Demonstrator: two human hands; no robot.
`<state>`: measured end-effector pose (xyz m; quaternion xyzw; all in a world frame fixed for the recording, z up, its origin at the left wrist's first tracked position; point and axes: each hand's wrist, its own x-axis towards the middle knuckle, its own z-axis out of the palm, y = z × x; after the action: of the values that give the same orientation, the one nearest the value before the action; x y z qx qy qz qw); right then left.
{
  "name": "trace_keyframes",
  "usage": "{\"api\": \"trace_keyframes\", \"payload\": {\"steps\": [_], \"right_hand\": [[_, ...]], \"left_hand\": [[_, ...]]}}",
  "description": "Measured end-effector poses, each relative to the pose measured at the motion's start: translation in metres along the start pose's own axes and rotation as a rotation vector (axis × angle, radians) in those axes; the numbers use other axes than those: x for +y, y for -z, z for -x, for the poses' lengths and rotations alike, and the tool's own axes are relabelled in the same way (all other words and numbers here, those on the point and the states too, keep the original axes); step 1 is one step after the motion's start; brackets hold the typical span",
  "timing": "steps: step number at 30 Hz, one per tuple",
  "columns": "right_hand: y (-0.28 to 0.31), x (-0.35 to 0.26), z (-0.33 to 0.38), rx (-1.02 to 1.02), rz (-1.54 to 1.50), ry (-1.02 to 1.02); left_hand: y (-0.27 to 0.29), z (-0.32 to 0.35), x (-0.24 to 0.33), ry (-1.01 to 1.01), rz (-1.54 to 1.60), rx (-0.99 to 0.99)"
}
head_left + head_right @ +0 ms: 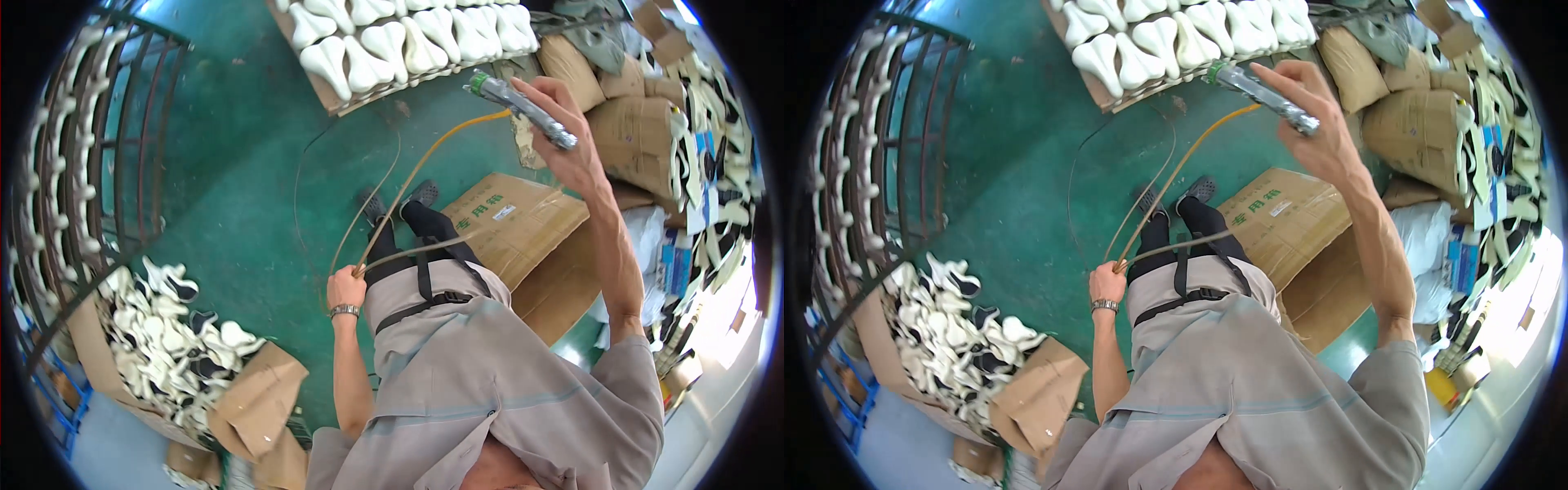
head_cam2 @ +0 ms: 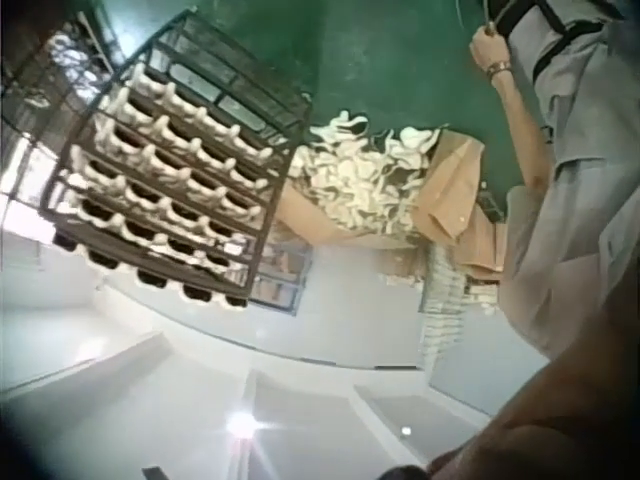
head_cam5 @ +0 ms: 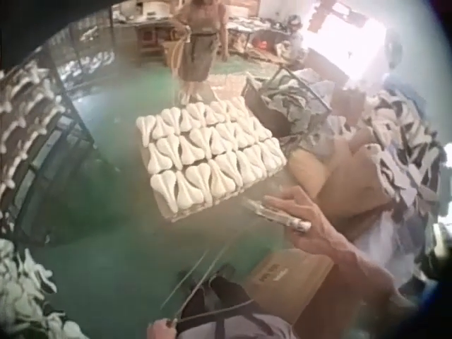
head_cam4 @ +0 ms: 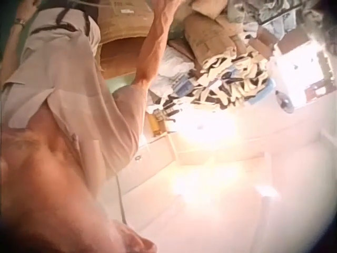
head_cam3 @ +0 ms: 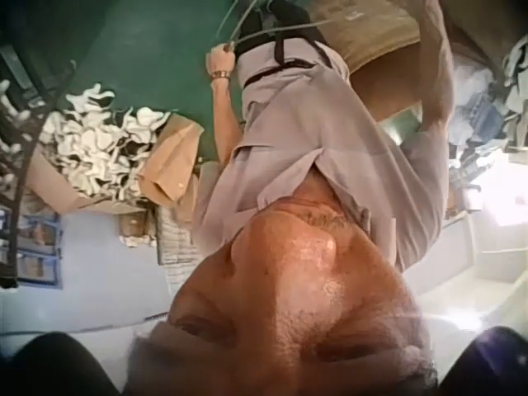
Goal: Handling foam bicycle seat pads, moving trays, and applying spray with a nozzle in a factory.
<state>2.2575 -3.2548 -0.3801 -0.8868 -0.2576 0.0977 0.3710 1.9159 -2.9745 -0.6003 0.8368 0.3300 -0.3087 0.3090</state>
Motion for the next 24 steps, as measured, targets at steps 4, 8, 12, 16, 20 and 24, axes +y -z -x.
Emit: {"api": "trace_keyframes", "payload": {"steps": [4,8,12,16,20,24], "right_hand": [[-0.054,-0.022,-0.019,-0.203,-0.039,0.052],[-0.093,-0.036,-0.019,-0.405,-0.012,0.063],[-0.114,-0.054,-0.022,-0.643,0.118,-0.13],[-0.125,-0.035,-0.019,-0.642,0.188,0.011],[-0.131,-0.038,-0.033,-0.483,0.276,0.099],[-0.12,-0.064,-0.051,-0.335,0.221,0.048]], "left_hand": [[-0.014,0.035,-0.036,0.062,0.105,0.014],[-0.016,0.07,-0.051,0.165,0.132,0.008],[-0.014,0.072,-0.054,0.247,0.191,0.003],[-0.005,0.061,-0.045,0.228,0.139,0.028],[0.003,0.053,-0.036,0.181,0.142,0.033],[-0.002,0.047,-0.034,0.107,0.127,0.073]]}}
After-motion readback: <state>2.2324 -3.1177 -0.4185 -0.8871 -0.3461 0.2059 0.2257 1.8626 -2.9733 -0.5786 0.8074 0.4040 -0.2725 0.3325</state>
